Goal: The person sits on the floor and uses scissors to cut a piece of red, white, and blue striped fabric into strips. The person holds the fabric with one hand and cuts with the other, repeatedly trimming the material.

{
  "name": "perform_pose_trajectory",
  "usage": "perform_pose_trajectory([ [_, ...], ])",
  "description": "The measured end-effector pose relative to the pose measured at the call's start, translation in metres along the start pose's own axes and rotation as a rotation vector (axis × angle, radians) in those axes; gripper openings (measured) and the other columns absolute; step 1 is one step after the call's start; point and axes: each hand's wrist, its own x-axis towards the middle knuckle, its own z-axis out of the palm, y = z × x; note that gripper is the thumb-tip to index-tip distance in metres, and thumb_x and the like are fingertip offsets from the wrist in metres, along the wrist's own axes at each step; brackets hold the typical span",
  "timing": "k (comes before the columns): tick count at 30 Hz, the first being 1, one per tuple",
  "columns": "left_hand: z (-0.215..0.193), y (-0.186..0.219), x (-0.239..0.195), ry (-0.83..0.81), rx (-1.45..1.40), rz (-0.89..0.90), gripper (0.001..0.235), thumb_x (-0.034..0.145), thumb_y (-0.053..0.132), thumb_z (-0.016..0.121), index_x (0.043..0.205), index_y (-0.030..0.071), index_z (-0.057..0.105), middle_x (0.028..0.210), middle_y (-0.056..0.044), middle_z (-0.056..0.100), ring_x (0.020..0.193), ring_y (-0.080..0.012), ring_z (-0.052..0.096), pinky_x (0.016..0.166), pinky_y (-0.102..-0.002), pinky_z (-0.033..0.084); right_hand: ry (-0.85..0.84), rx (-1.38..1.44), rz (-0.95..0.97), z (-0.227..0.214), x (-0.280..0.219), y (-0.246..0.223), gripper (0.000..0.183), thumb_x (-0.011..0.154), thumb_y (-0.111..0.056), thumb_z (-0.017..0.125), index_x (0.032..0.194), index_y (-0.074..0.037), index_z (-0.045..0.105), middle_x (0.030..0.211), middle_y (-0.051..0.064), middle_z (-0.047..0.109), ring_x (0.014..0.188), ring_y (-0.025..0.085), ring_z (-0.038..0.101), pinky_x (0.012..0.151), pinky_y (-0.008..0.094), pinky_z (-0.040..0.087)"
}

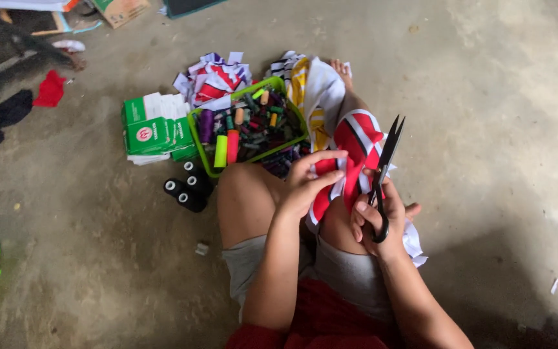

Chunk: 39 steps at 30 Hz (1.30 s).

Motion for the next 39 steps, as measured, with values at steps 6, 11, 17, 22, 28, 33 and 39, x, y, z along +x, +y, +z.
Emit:
perform_pose_trajectory([
  [6,-0.008,0.011,-0.005,-0.051,0.115,0.056,0.048,0.074,0.003,0.085,0.121,0.009,0.077,0.104,-0.012,0.076,0.092,-0.0126,0.069,0.079,-0.027,0.06,-0.073,-0.093,-0.061,0.006,0.0,-0.007,0.068,0.088,0.001,0.065,0.149,0.01,0.037,0.052,0.013,0.05,0.028,0.019,0.054,0.029,0.025,0.044],
  [11,-0.014,0.021,-0.011,-0.125,0.208,0.126,0.05,0.075,0.002,0.084,0.125,0.007,0.075,0.109,-0.016,0.075,0.1,-0.0183,0.068,0.088,-0.035,0.059,-0.147,-0.175,-0.072,0.006,-0.01,-0.025,0.073,0.09,-0.009,0.068,0.152,0.011,0.036,0.052,0.014,0.057,0.031,0.017,0.058,0.034,0.024,0.047],
  [17,-0.017,0.022,-0.008,-0.251,0.307,0.204,0.059,0.076,0.004,0.087,0.133,0.007,0.069,0.124,-0.018,0.072,0.121,-0.0245,0.064,0.106,-0.039,0.05,-0.261,-0.158,-0.016,-0.003,-0.024,-0.026,0.074,0.088,-0.009,0.071,0.15,0.012,0.039,0.052,0.021,0.061,0.03,0.025,0.062,0.032,0.029,0.05],
  [22,-0.016,0.032,-0.015,-0.319,0.418,0.22,0.068,0.077,-0.002,0.082,0.141,0.007,0.062,0.139,-0.017,0.064,0.136,-0.0278,0.053,0.117,-0.044,0.04,-0.284,-0.068,0.002,-0.001,-0.03,-0.025,0.077,0.087,-0.006,0.071,0.151,0.015,0.034,0.052,0.021,0.061,0.029,0.024,0.061,0.03,0.029,0.05],
  [28,-0.023,0.017,-0.018,-0.208,0.381,0.242,0.062,0.078,0.003,0.084,0.137,0.008,0.067,0.131,-0.014,0.07,0.128,-0.0255,0.061,0.113,-0.041,0.042,-0.27,-0.05,-0.021,-0.004,-0.033,-0.019,0.077,0.09,-0.008,0.07,0.153,0.015,0.032,0.053,0.021,0.061,0.031,0.023,0.061,0.031,0.027,0.049],
  [33,-0.032,0.011,-0.012,-0.235,0.441,0.251,0.052,0.081,0.006,0.08,0.132,0.009,0.07,0.127,-0.012,0.073,0.128,-0.0238,0.061,0.112,-0.04,0.044,-0.289,-0.006,-0.079,0.003,-0.03,-0.028,0.08,0.095,-0.016,0.067,0.155,0.017,0.026,0.059,0.02,0.064,0.037,0.021,0.065,0.038,0.026,0.053],
  [39,-0.02,0.032,-0.019,-0.263,0.588,0.309,0.052,0.085,0.002,0.075,0.135,0.008,0.066,0.131,-0.014,0.07,0.13,-0.028,0.06,0.113,-0.042,0.044,-0.392,-0.087,-0.027,0.009,-0.028,-0.058,0.086,0.089,-0.01,0.069,0.157,0.015,0.021,0.062,0.018,0.065,0.041,0.019,0.066,0.042,0.025,0.051],
])
